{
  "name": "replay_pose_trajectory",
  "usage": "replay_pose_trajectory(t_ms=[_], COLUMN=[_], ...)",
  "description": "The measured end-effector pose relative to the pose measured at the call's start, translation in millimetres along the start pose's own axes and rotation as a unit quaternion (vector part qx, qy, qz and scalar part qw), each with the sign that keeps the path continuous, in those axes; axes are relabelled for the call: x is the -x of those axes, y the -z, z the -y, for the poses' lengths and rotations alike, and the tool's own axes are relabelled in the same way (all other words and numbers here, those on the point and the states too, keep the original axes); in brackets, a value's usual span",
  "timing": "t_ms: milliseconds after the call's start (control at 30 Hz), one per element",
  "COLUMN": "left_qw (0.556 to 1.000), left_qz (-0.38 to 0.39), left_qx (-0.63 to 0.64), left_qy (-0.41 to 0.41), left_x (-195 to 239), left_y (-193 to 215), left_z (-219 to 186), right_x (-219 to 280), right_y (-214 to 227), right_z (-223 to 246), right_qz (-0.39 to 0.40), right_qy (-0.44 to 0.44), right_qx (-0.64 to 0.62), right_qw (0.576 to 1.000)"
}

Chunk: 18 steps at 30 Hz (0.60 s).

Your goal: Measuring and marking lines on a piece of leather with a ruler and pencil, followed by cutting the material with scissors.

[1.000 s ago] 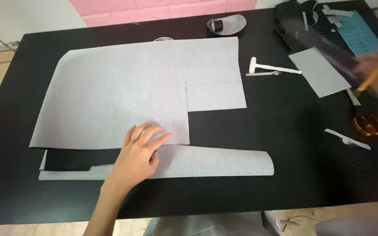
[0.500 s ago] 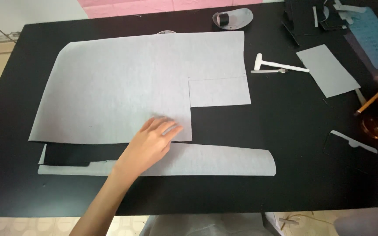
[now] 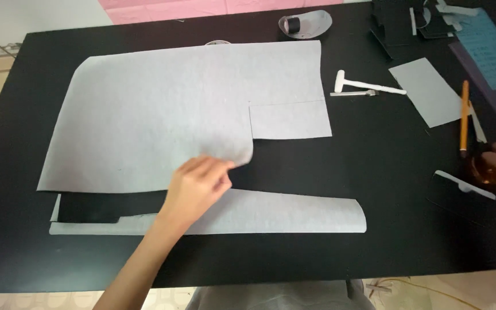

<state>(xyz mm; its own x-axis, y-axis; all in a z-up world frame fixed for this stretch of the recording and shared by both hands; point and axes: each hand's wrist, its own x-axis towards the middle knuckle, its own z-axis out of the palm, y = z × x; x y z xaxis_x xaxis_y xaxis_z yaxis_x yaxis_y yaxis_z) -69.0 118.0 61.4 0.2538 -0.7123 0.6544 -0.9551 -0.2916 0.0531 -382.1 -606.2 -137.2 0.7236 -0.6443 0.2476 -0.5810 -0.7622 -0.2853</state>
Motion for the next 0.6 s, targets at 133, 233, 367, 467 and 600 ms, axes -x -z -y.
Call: replay_pose_trajectory(t_ms=[133, 233, 367, 467, 600], left_qw=[0.958, 0.939, 0.981, 0.995, 0.991], left_qz=[-0.111, -0.130, -0.024, 0.032, 0.046], left_qx=[0.114, 0.116, 0.062, -0.084, -0.121], left_qy=[0.240, 0.296, 0.180, 0.035, -0.046], left_x=[-1, -8, 7, 20, 15], left_y=[15, 22, -1, -21, -19], left_z=[-2, -9, -19, -17, -8], right_x=[17, 10, -3, -24, -31], right_y=[37, 39, 16, 21, 38], right_z=[74, 82, 42, 6, -17], right_qz=[0.063, 0.131, 0.091, 0.131, 0.228], right_qy=[-0.014, 0.002, -0.055, -0.150, 0.087], right_qx=[0.111, 0.149, 0.134, 0.086, -0.176], right_qw=[0.992, 0.980, 0.985, 0.976, 0.954])
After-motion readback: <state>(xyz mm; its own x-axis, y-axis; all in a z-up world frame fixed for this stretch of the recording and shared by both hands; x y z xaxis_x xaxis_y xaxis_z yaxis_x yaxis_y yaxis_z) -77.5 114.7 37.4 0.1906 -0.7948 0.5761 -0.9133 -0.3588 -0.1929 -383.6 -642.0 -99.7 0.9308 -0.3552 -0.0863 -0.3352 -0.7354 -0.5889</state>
